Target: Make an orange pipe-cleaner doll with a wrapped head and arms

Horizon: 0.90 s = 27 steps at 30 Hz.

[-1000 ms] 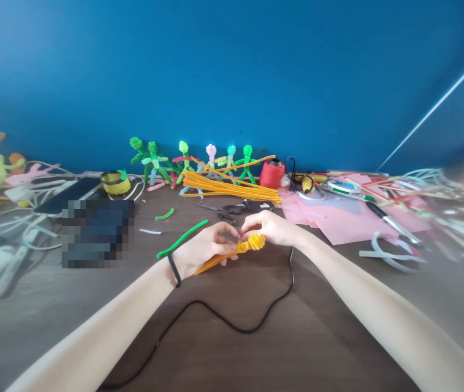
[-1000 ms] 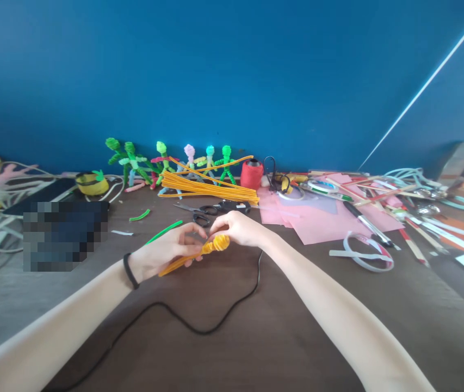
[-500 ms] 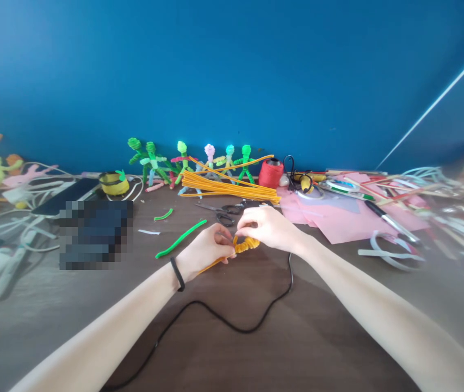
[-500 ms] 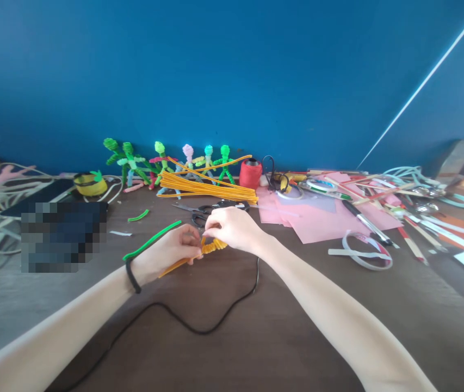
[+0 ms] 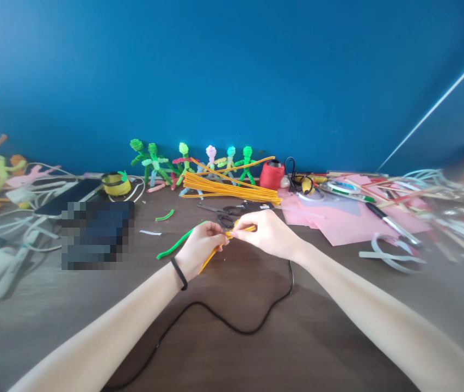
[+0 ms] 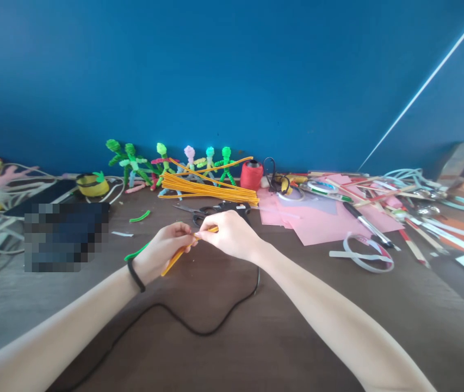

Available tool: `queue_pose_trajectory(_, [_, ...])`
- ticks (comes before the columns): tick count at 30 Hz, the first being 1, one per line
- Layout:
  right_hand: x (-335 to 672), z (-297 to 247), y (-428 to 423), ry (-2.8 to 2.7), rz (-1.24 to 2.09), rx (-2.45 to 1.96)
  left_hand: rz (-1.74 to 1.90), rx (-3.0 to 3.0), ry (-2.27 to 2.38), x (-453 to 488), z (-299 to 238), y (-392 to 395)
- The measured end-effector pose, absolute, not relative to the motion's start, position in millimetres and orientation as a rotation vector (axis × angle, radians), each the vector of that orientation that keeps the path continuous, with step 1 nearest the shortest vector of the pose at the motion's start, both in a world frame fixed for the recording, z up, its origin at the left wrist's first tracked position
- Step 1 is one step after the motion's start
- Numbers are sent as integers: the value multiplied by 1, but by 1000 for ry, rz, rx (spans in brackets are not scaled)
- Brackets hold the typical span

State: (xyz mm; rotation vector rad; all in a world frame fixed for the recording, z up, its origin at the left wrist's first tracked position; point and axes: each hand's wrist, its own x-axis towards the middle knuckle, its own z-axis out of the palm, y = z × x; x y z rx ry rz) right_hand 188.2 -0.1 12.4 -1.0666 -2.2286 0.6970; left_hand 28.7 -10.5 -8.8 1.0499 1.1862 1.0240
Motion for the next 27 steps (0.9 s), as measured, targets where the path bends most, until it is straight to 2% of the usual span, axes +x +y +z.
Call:
queue_pose_trajectory(7, [191,9,5,-2148,984,-1102,1067,897,1038,22,-11,-4])
queue_pose_trajectory(19, [207,-11,27,-1882,1679,-1025,854,826,742,15,-14,-5])
queue_pose_trajectory(27, [209,-13,32,-1952,1556,-1041,637,876,733,16,-11,-8])
